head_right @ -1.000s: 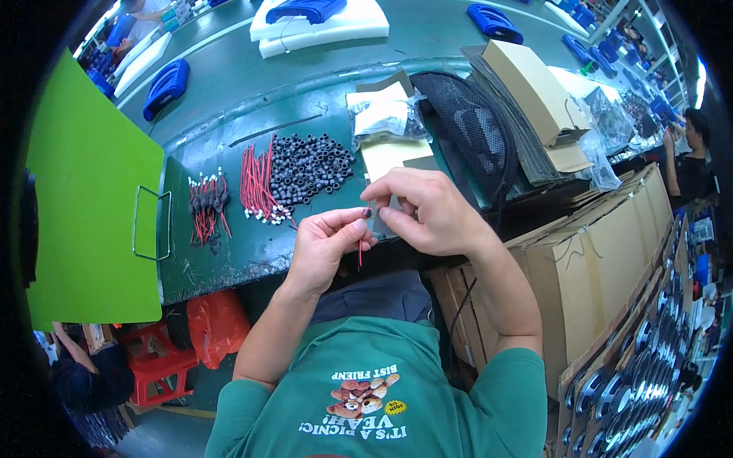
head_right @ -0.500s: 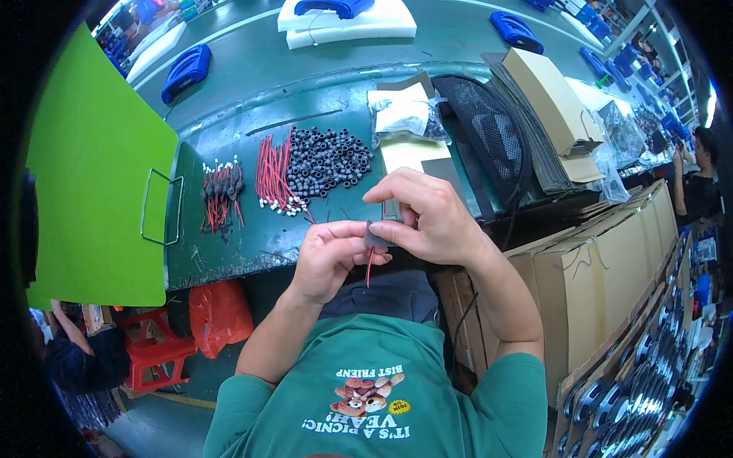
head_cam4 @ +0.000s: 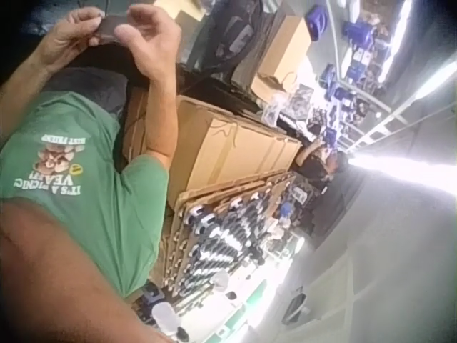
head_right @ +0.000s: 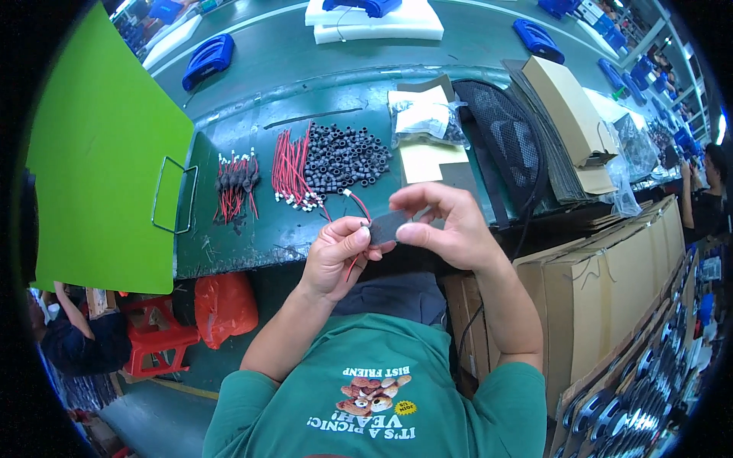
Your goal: The person assembles electronic components by hand, attaching connectors to wires at a workstation.
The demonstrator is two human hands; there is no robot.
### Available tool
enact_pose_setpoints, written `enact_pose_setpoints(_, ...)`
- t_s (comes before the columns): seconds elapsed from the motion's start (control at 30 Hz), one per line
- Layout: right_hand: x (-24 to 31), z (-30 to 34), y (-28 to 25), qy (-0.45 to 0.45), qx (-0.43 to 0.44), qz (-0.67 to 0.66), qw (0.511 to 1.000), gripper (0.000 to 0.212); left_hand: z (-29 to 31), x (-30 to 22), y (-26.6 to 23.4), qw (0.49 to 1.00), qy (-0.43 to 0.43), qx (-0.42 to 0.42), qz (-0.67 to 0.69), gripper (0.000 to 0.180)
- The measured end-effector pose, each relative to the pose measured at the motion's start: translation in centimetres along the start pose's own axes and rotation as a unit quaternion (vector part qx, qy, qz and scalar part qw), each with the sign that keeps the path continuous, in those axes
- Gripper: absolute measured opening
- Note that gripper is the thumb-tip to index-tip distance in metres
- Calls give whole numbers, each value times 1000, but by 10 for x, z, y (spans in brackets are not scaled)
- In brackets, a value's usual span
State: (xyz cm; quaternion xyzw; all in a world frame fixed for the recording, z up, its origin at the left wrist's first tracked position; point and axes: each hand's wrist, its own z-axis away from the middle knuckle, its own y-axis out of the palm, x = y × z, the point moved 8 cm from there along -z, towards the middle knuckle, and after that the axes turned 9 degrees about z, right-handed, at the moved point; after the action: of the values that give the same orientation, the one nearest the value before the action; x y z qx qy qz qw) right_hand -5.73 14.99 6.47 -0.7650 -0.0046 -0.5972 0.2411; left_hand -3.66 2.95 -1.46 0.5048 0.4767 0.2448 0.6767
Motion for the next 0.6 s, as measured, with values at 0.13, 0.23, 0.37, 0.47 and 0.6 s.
enact_pose_setpoints(0.13,-16,7,8,92,-18,-151,984,12,1,0,0,1000,8,4,-23,14)
enact_pose_setpoints(0.23,-8,8,-2,38,-60,-129,989,11,2,3,2,1000,-1,1,-13,18)
enact_pose_setpoints(0.37,-1,12,-9,10,-86,-32,996,13,1,5,-2,998,-41,-35,-35,23)
enact_pose_setpoints(0.47,12,9,-9,-21,-67,63,996,14,1,-2,-9,995,-8,-50,-87,26)
enact_pose_setpoints(0.6,16,7,-8,-28,-49,89,994,16,-1,-13,-10,962,54,-62,-259,31)
